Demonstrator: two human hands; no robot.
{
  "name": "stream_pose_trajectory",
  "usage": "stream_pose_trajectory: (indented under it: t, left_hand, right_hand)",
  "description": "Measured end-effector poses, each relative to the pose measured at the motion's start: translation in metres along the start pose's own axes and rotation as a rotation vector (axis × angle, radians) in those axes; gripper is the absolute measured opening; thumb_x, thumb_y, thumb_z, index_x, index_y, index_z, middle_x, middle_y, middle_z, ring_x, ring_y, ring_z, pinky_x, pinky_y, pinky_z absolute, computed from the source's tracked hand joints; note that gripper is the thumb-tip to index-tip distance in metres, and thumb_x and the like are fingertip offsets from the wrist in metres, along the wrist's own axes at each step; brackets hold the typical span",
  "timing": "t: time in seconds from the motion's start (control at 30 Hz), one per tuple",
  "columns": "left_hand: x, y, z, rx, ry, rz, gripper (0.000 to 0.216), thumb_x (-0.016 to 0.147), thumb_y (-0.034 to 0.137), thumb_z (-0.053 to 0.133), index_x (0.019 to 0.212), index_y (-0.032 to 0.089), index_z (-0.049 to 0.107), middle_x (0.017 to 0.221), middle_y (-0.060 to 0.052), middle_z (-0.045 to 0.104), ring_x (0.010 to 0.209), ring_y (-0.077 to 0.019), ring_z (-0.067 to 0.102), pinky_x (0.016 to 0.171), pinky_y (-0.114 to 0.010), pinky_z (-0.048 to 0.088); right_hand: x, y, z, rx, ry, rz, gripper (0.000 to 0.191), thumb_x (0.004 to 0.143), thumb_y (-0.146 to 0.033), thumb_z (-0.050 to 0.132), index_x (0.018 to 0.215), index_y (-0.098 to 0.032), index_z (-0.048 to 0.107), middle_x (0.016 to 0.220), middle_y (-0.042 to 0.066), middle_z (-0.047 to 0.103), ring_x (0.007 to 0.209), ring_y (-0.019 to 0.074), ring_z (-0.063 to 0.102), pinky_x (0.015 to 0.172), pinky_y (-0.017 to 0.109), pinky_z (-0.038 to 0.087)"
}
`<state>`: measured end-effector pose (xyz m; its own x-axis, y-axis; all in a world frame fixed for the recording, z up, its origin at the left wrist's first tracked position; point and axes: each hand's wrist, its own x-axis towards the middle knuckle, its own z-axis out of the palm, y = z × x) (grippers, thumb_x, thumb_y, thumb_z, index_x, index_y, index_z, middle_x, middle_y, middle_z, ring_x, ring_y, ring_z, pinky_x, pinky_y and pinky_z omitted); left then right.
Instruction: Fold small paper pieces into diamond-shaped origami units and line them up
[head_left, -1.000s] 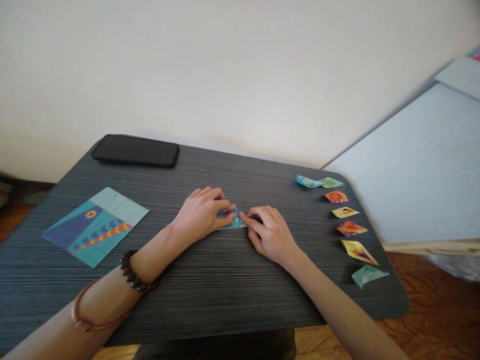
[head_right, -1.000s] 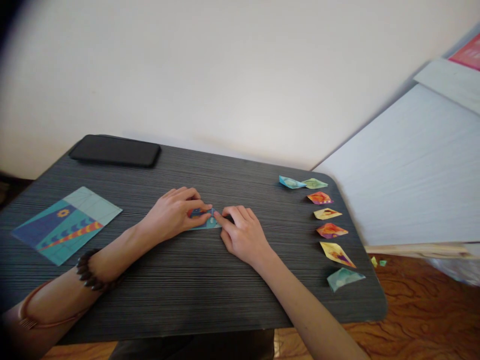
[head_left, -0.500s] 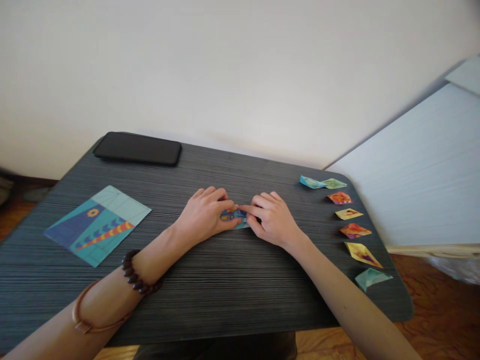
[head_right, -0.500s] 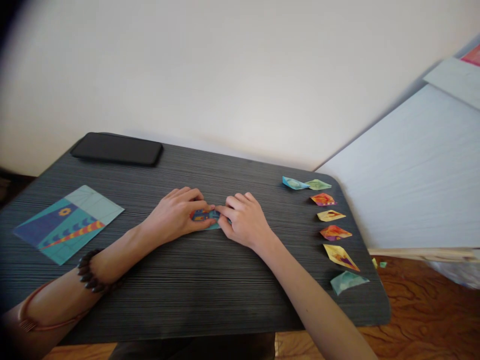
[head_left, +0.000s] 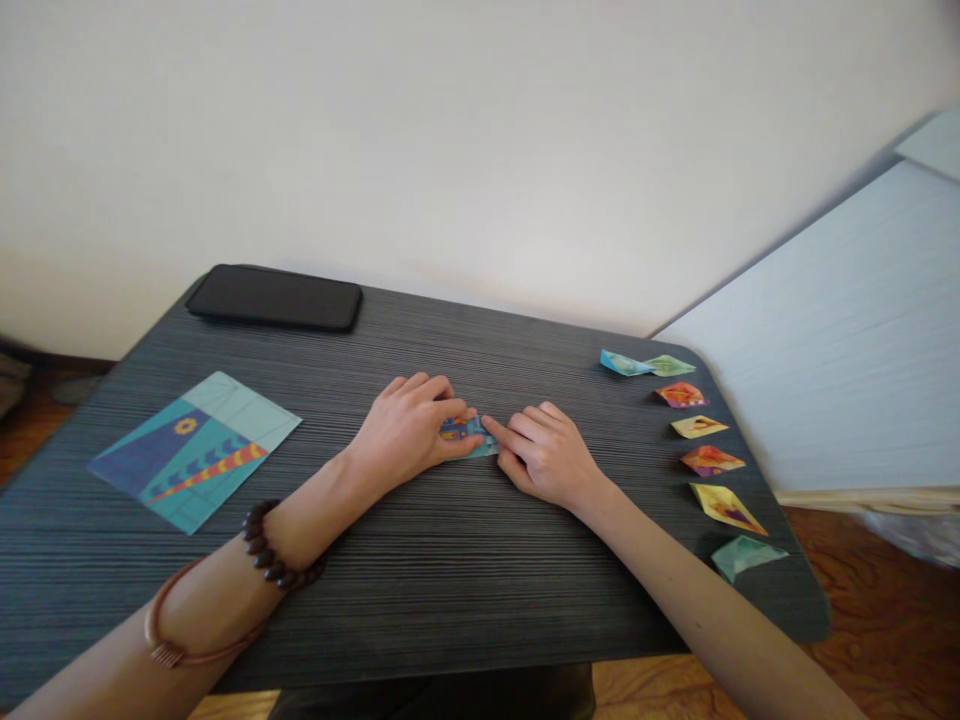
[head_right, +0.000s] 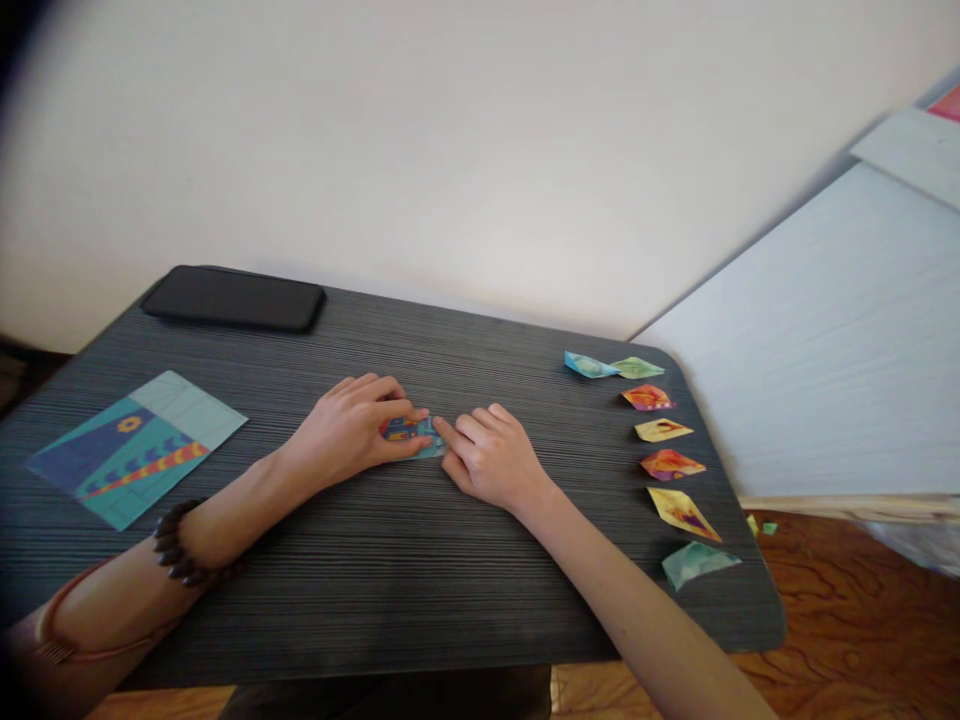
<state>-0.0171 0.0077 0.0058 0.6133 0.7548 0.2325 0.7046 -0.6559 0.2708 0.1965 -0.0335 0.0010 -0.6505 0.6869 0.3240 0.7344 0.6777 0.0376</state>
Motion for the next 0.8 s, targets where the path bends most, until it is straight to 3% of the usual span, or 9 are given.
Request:
stream_pose_trajectory:
  t: [0.5,0.67,0.73,0.8]
  left_hand:
    - [0.0,-0.002,0.001,-0.019,0.024,0.021,0.034,0.08,0.054,0.058,0.093,0.026,0.071,0.086,-0.003,0.06,0.083,-0.0196,0.053,0.076,-0.033,0.038]
    - [0.0,0.0,0.0,-0.032,0.014,0.01,0.033,0.082,0.053,0.056,0.094,0.026,0.07,0.086,-0.003,0.06,0.083,-0.0195,0.053,0.077,-0.033,0.038]
    - [0.0,0.0,0.0,-0.036,0.003,0.004,0.032,0.081,0.053,0.057,0.094,0.026,0.069,0.087,-0.003,0.06,0.084,-0.0197,0.053,0.077,-0.033,0.037]
    - [0.0,0.0,0.0,-0.038,-0.006,-0.006,0.032,0.08,0.053,0.058,0.093,0.025,0.068,0.087,-0.003,0.06,0.085,-0.0202,0.053,0.076,-0.033,0.037]
  right_hand:
    - [-0.038,-0.002,-0.01,0.081,-0.05,0.096,0.034,0.089,-0.022,0.043,0.115,-0.014,0.063,0.066,0.003,0.054,0.066,0.0161,0.045,0.064,0.032,0.035]
    - [-0.027,-0.004,-0.008,0.191,-0.022,0.175,0.03,0.089,-0.021,0.043,0.107,-0.015,0.067,0.067,0.003,0.056,0.066,0.0156,0.049,0.065,0.032,0.038]
    - [-0.018,-0.004,-0.006,0.285,0.034,0.241,0.027,0.089,-0.02,0.044,0.1,-0.018,0.069,0.076,0.004,0.061,0.071,0.015,0.052,0.07,0.032,0.041]
    - [-0.008,-0.004,-0.004,0.327,0.081,0.254,0.027,0.089,-0.022,0.045,0.107,-0.018,0.066,0.087,0.006,0.063,0.078,0.016,0.054,0.073,0.033,0.043]
